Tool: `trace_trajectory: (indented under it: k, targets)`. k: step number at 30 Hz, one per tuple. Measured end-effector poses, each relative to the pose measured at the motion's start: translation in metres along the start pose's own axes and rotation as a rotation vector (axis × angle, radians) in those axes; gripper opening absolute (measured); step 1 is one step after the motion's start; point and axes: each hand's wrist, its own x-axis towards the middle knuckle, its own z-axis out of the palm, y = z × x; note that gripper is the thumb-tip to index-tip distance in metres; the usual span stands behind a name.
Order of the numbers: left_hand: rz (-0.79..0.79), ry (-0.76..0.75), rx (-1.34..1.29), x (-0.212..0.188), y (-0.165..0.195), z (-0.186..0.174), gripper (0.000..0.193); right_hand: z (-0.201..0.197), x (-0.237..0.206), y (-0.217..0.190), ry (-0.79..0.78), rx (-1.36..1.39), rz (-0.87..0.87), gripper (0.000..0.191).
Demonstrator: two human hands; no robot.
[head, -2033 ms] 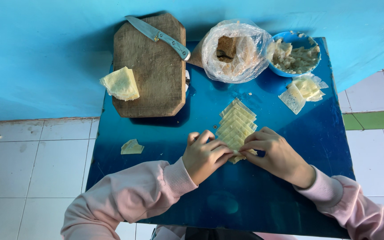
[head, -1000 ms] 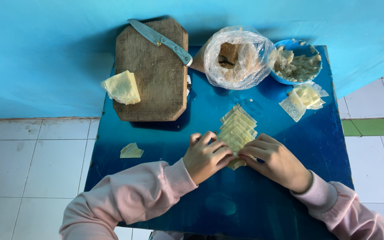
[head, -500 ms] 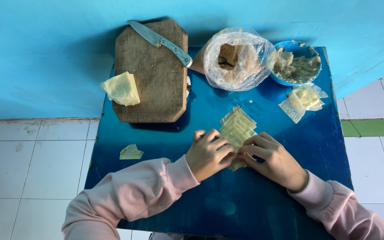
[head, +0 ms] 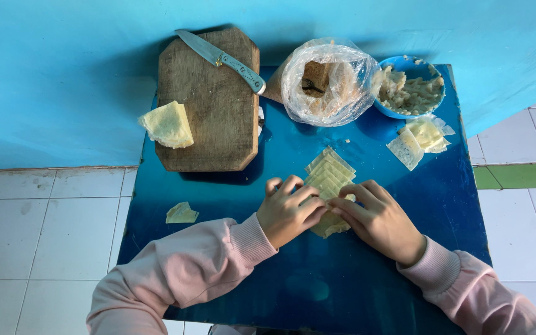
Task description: The person folds thin square pastry wrappers into an overlapping diamond pattern on a blue table, then spoons brown filling from a plastic-lined container onto a wrapper and folds the wrapper over the filling, repeating the process for more wrappers.
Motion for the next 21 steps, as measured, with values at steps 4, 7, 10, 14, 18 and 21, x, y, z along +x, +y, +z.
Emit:
trace_trajectory:
  k: [4, 7, 10, 14, 18, 21]
  targets:
    - [-0.031, 0.027, 0.018, -0.001, 0.000, 0.001, 0.016, -0.005, 0.000, 0.000, 0.038, -0.025, -0.027, 0.034]
    - [-0.047, 0.014, 0.021, 0.000, 0.001, -0.004, 0.037, -0.005, 0.001, 0.002, 0.037, -0.026, -0.029, 0.032]
    - [-0.067, -0.032, -0.011, -0.003, 0.006, -0.015, 0.068, -0.003, 0.000, 0.005, 0.025, 0.001, 0.033, 0.033]
    - [-0.052, -0.061, -0.001, -0.004, 0.012, -0.022, 0.080, 0.007, 0.000, 0.011, 0.025, 0.046, 0.113, 0.033]
    - [-0.039, -0.051, 0.005, -0.007, 0.015, -0.022, 0.080, 0.016, -0.001, 0.017, 0.080, 0.153, 0.198, 0.026]
    - [-0.022, -0.034, -0.001, -0.009, 0.017, -0.022, 0.077, 0.014, -0.002, 0.019, 0.140, 0.279, 0.250, 0.021]
